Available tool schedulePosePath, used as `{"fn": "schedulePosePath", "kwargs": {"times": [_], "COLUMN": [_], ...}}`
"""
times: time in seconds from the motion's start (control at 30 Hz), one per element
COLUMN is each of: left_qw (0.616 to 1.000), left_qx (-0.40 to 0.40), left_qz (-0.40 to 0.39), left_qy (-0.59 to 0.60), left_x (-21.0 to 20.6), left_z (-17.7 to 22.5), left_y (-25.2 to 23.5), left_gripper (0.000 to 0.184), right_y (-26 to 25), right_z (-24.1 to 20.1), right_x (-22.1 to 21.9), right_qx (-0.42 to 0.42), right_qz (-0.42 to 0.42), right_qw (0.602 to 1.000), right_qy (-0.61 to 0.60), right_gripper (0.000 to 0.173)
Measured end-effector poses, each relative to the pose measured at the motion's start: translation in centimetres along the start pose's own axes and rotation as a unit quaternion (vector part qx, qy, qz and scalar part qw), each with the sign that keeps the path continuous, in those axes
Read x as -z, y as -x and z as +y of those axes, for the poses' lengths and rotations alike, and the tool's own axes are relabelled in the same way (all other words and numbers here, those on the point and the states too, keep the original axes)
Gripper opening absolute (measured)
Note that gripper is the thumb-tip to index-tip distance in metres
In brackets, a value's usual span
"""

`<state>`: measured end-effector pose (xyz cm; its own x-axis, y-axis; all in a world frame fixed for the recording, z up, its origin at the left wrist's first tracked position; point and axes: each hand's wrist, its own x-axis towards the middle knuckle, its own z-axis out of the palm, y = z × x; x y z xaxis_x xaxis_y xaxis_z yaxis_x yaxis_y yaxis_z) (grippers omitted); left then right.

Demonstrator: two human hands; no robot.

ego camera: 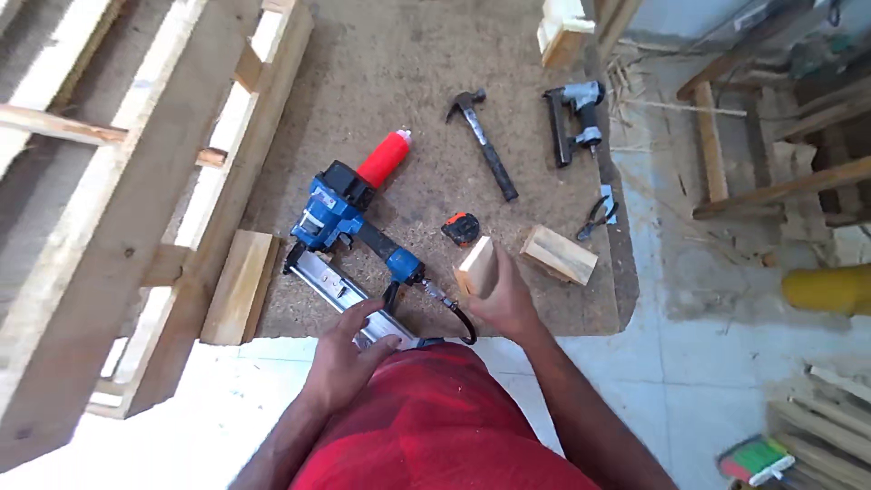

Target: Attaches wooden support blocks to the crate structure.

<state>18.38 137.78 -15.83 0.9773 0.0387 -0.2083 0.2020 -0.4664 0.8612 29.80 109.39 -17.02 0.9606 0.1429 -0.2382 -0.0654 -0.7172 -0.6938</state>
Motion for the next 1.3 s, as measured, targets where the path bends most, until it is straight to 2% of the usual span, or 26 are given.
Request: {"fn": "schedulePosePath", "kwargs": {"times": [0.1, 0.17, 0.27, 0.4, 0.5, 0.63, 0.7, 0.77, 0.83, 0.87, 0.9, 0.93, 1.03, 1.17, 1.23, 1.3], "left_qw": [0.992, 0.978, 0.957, 0.957, 0.968, 0.968, 0.967, 0.950, 0.889, 0.854, 0.829, 0.820, 0.824, 0.845, 0.889, 0.927], "left_qx": [-0.053, -0.120, -0.172, -0.212, -0.194, -0.195, -0.166, -0.059, 0.120, 0.187, 0.218, 0.225, 0.203, 0.215, 0.216, 0.207], "left_qz": [-0.067, -0.092, -0.094, -0.028, 0.002, 0.023, 0.027, 0.022, -0.028, -0.076, -0.121, -0.160, -0.217, -0.199, -0.168, -0.131], "left_qy": [0.088, 0.141, 0.214, 0.198, 0.163, 0.155, 0.192, 0.307, 0.442, 0.479, 0.500, 0.501, 0.482, 0.448, 0.368, 0.286], "left_x": [0.7, 1.0, 2.2, 3.7, 4.4, 4.9, 5.9, 7.5, 9.5, 10.2, 10.6, 10.6, 9.9, 9.4, 9.4, 9.1], "left_z": [4.5, 6.9, 7.8, 6.2, 4.9, 3.8, 3.4, 3.1, 2.7, 2.6, 2.3, 2.3, 3.1, 2.9, 3.3, 3.3], "left_y": [-0.9, -1.2, -0.7, 0.5, 1.6, 2.5, 2.7, 2.6, 2.3, 2.1, 2.0, 2.0, 2.4, 2.8, 3.7, 4.5], "left_gripper": [0.093, 0.113, 0.112, 0.106, 0.104, 0.103, 0.103, 0.093, 0.069, 0.072, 0.078, 0.081, 0.088, 0.093, 0.083, 0.056], "right_y": [2.8, 3.9, 4.8, 5.6, 5.9, 5.8, 5.7, 5.5, 5.2, 5.0, 4.9, 4.7, 4.5, 4.8, 5.1, 5.1], "right_z": [-4.7, -7.8, -10.5, -12.2, -13.1, -14.0, -14.4, -14.9, -15.7, -16.3, -16.9, -17.5, -18.5, -18.2, -17.7, -17.2], "right_x": [2.6, 2.2, 0.8, -1.0, -1.7, -2.4, -2.8, -2.7, -2.4, -2.4, -2.6, -3.0, -4.7, -5.7, -6.1, -6.3], "right_qx": [0.186, 0.250, 0.294, 0.305, 0.281, 0.282, 0.299, 0.331, 0.385, 0.422, 0.461, 0.497, 0.559, 0.545, 0.517, 0.479], "right_qz": [-0.093, -0.148, -0.163, -0.135, -0.140, -0.182, -0.167, -0.128, -0.102, -0.098, -0.103, -0.112, -0.149, -0.159, -0.151, -0.149], "right_qw": [0.969, 0.936, 0.918, 0.928, 0.945, 0.940, 0.937, 0.932, 0.917, 0.901, 0.880, 0.857, 0.805, 0.815, 0.840, 0.865], "right_qy": [-0.136, -0.197, -0.209, -0.168, -0.095, -0.060, -0.062, -0.069, -0.015, 0.023, 0.055, 0.081, 0.130, 0.117, 0.071, 0.031], "right_gripper": [0.123, 0.120, 0.112, 0.103, 0.102, 0.104, 0.103, 0.100, 0.093, 0.089, 0.084, 0.079, 0.075, 0.086, 0.089, 0.096]}}
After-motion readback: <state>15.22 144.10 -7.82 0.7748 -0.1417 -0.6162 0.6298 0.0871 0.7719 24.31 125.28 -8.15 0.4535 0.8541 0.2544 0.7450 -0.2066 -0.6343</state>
